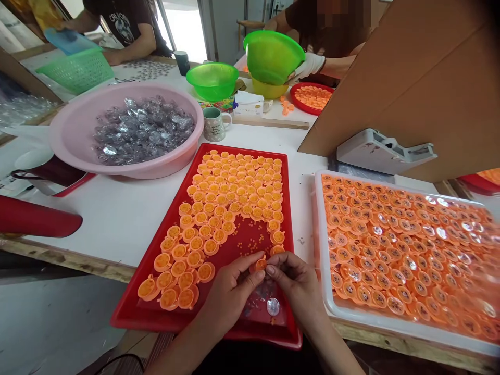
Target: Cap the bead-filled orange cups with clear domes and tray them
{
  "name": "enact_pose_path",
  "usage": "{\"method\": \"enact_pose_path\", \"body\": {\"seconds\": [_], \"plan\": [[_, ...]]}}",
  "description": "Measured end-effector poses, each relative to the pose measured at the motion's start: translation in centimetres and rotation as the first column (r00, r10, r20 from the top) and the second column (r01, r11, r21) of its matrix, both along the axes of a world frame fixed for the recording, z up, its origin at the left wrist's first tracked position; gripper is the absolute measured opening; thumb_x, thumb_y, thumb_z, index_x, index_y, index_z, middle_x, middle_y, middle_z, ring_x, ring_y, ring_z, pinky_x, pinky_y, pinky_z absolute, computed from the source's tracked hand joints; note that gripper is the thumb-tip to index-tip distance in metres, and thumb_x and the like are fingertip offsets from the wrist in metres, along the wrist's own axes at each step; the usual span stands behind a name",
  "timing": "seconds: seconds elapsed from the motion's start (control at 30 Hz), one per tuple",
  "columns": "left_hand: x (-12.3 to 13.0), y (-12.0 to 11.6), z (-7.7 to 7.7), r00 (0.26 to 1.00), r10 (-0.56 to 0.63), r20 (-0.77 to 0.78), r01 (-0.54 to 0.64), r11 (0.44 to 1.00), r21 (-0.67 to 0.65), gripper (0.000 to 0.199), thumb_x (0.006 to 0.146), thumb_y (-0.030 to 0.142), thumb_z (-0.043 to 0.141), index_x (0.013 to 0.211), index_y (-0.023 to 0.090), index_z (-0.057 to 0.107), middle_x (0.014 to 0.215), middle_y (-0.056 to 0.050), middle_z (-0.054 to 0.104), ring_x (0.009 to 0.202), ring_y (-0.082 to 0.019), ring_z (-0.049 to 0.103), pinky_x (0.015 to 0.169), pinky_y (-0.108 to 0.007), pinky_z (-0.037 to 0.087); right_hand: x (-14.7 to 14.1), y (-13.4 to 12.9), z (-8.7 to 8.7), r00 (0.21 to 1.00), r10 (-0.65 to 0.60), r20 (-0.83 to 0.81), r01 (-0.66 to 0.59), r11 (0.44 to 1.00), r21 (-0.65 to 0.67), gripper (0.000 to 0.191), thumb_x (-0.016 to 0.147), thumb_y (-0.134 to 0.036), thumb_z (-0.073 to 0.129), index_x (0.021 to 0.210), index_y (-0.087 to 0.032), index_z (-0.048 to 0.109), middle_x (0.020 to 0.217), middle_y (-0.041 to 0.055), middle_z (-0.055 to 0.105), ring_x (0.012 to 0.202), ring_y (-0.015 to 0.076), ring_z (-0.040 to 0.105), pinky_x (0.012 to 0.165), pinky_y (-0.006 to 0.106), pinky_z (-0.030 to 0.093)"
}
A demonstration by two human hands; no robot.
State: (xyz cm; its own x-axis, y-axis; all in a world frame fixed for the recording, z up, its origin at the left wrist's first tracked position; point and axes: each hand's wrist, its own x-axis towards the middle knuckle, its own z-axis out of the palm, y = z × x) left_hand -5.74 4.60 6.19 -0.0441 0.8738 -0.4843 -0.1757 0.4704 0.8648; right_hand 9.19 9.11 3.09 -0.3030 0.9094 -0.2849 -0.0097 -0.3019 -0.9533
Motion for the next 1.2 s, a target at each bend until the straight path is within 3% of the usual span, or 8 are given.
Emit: {"method": "enact_pose_path", "body": {"seconds": [0.07, 0.17, 0.23, 0.53, 0.67, 0.83, 1.03, 1.2], "plan": [[0.1, -0.2, -0.3, 0.995, -0.024, -0.101, 0.031, 0.998, 0.060, 0.039, 0.083, 0.031, 0.068, 0.121, 0.022, 0.068, 0.123, -0.008, 0.071, 0.112, -0.027, 0.066, 0.099, -0.043, 0.053, 0.1, -0.2, 0.4, 0.991, -0.027, 0.128, 0.006, 0.988, 0.157, 0.009, 0.081, -0.028, 0.071, 0.078, -0.020, 0.069, 0.068, -0.0003, 0.068, 0.062, 0.0145, 0.063, 0.058, 0.025, 0.052], [0.4, -0.4, -0.8, 0.982, 0.024, -0.186, 0.003, 0.990, 0.144, 0.032, 0.083, 0.027, 0.067, 0.114, 0.024, 0.072, 0.114, -0.006, 0.074, 0.106, -0.026, 0.069, 0.099, -0.041, 0.054, 0.2, -0.6, 0.7, 0.955, -0.081, 0.286, -0.054, 0.899, 0.435, 0.007, 0.085, -0.018, 0.066, 0.081, -0.022, 0.071, 0.074, 0.0001, 0.070, 0.068, 0.0150, 0.066, 0.062, 0.025, 0.053], [0.5, -0.5, -1.0, 0.975, 0.059, -0.216, -0.014, 0.980, 0.200, 0.029, 0.083, 0.026, 0.066, 0.111, 0.025, 0.073, 0.112, -0.005, 0.075, 0.104, -0.025, 0.070, 0.099, -0.040, 0.054, 0.3, -0.9, 0.7, 0.946, -0.119, 0.301, -0.048, 0.868, 0.495, 0.008, 0.085, -0.016, 0.065, 0.086, -0.023, 0.068, 0.076, -0.0007, 0.070, 0.067, 0.0142, 0.066, 0.061, 0.023, 0.054], [0.9, -0.7, -1.0, 0.984, 0.131, -0.122, -0.093, 0.957, 0.275, 0.026, 0.085, 0.026, 0.067, 0.109, 0.033, 0.074, 0.117, -0.001, 0.073, 0.106, -0.023, 0.069, 0.100, -0.038, 0.054, 0.3, -1.5, 1.5, 0.978, -0.119, 0.171, 0.057, 0.942, 0.330, 0.009, 0.084, -0.015, 0.069, 0.088, -0.023, 0.065, 0.076, -0.0020, 0.070, 0.065, 0.0126, 0.068, 0.059, 0.021, 0.056], [0.8, -0.9, -0.9, 0.982, 0.139, 0.124, -0.160, 0.971, 0.176, 0.028, 0.085, 0.023, 0.070, 0.111, 0.033, 0.073, 0.118, 0.000, 0.073, 0.107, -0.022, 0.069, 0.096, -0.034, 0.056, 0.0, -1.8, 2.1, 0.971, -0.177, 0.162, 0.096, 0.906, 0.413, 0.011, 0.083, -0.012, 0.068, 0.085, -0.023, 0.065, 0.074, -0.0023, 0.068, 0.063, 0.0123, 0.065, 0.058, 0.021, 0.054], [1.0, -0.8, -0.9, 0.906, 0.202, 0.371, -0.256, 0.961, 0.102, 0.028, 0.080, 0.017, 0.074, 0.105, 0.028, 0.074, 0.116, -0.003, 0.074, 0.109, -0.025, 0.068, 0.095, -0.035, 0.056, -0.5, -2.0, 2.6, 0.959, -0.195, 0.206, 0.057, 0.844, 0.534, 0.015, 0.085, -0.008, 0.065, 0.085, -0.023, 0.064, 0.076, -0.0008, 0.068, 0.071, 0.0145, 0.066, 0.062, 0.023, 0.054], [0.8, -0.5, -1.3, 0.901, 0.251, 0.355, -0.286, 0.957, 0.047, 0.027, 0.074, 0.020, 0.078, 0.100, 0.023, 0.074, 0.103, -0.005, 0.077, 0.096, -0.024, 0.071, 0.084, -0.031, 0.059, -0.9, -2.3, 2.2, 0.940, -0.202, 0.275, 0.021, 0.838, 0.545, 0.025, 0.089, -0.011, 0.059, 0.109, -0.026, 0.061, 0.087, 0.0011, 0.063, 0.077, 0.0156, 0.063, 0.066, 0.025, 0.054], [0.5, -0.1, -1.8, 0.939, 0.310, 0.147, -0.312, 0.950, -0.011, 0.033, 0.070, 0.030, 0.083, 0.100, 0.025, 0.072, 0.104, -0.002, 0.076, 0.098, -0.022, 0.071, 0.082, -0.022, 0.059, -1.1, -1.5, 2.1, 0.958, -0.104, 0.268, -0.038, 0.879, 0.476, 0.033, 0.086, -0.006, 0.056, 0.112, -0.025, 0.061, 0.101, 0.0045, 0.059, 0.087, 0.0162, 0.061, 0.074, 0.027, 0.052]]}}
